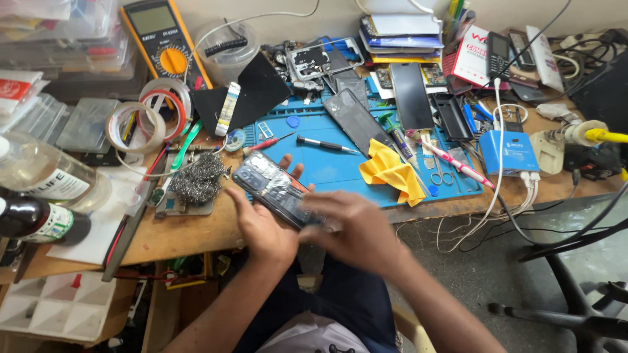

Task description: The person works on a smartphone at a repair bench, marking the back cover with a marker and prying the back cover open. They wipe the cover with a yellow cloth, apply liquid from a bottle, wipe the phone with a white cloth, and press the back cover back into place.

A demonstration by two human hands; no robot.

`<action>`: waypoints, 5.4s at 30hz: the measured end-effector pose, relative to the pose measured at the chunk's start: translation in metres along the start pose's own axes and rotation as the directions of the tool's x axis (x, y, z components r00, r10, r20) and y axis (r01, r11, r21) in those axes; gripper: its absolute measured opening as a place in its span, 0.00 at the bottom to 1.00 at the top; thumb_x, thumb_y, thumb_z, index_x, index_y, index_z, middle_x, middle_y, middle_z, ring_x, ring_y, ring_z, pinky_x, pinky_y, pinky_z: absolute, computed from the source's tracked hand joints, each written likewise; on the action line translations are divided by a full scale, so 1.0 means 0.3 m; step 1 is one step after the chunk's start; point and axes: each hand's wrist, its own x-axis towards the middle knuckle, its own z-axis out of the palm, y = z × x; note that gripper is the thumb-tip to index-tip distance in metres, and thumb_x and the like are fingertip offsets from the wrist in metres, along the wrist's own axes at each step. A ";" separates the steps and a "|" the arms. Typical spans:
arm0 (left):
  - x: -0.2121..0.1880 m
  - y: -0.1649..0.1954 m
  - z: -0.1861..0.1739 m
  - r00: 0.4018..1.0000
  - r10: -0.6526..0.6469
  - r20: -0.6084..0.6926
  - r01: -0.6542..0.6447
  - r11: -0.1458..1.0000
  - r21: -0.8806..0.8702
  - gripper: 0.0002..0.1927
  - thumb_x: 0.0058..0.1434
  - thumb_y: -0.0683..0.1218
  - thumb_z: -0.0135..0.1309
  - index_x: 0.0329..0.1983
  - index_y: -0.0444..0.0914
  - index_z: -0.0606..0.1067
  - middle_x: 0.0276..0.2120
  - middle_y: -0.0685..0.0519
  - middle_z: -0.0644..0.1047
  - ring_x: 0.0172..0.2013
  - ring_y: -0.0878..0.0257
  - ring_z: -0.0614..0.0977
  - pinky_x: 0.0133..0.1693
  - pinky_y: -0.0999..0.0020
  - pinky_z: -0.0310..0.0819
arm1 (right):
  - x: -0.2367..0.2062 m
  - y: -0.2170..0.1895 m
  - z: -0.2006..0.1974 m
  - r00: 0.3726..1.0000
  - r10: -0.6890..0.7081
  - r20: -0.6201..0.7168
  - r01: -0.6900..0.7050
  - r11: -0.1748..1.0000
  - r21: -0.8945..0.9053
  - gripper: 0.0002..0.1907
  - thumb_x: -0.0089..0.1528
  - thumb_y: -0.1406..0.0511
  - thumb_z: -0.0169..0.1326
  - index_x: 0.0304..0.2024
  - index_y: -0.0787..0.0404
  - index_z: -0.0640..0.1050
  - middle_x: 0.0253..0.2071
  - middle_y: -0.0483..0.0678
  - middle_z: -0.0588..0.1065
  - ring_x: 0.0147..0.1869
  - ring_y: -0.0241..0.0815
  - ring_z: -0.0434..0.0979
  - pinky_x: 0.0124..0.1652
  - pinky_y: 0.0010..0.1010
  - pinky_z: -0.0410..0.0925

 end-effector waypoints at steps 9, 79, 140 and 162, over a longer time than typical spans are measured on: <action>0.013 0.023 -0.040 0.988 -0.013 0.151 0.034 0.990 -0.137 0.45 0.67 0.77 0.25 0.76 0.45 0.57 0.70 0.45 0.65 0.67 0.46 0.69 0.63 0.36 0.63 | 0.182 0.442 -0.083 0.971 0.154 -0.182 -0.233 0.778 -0.584 0.23 0.61 0.51 0.63 0.48 0.62 0.82 0.47 0.57 0.80 0.47 0.58 0.79 0.43 0.48 0.73; 0.074 -0.035 -0.073 0.938 -0.119 0.326 0.175 0.973 -0.150 0.44 0.70 0.75 0.32 0.77 0.42 0.58 0.69 0.40 0.66 0.67 0.45 0.71 0.63 0.43 0.70 | -0.008 0.558 -0.194 0.834 0.473 -0.285 -0.550 0.671 -0.496 0.19 0.63 0.60 0.65 0.54 0.60 0.83 0.42 0.55 0.81 0.42 0.53 0.82 0.43 0.44 0.72; 0.002 0.107 -0.120 0.998 0.056 -0.011 -0.056 0.998 0.012 0.40 0.71 0.72 0.34 0.79 0.48 0.57 0.65 0.44 0.68 0.60 0.47 0.74 0.62 0.35 0.67 | 0.135 0.389 -0.162 0.950 0.294 -0.105 -0.313 0.898 -0.310 0.12 0.61 0.67 0.59 0.48 0.57 0.82 0.43 0.52 0.81 0.42 0.51 0.82 0.40 0.40 0.73; 0.007 0.080 -0.100 0.985 0.166 0.041 -0.157 0.973 -0.170 0.37 0.73 0.70 0.30 0.80 0.52 0.53 0.63 0.43 0.69 0.60 0.47 0.73 0.61 0.40 0.70 | 0.483 0.369 0.237 0.951 0.163 -0.261 -0.046 0.914 0.402 0.38 0.70 0.78 0.55 0.75 0.57 0.50 0.52 0.51 0.79 0.56 0.40 0.83 0.55 0.32 0.78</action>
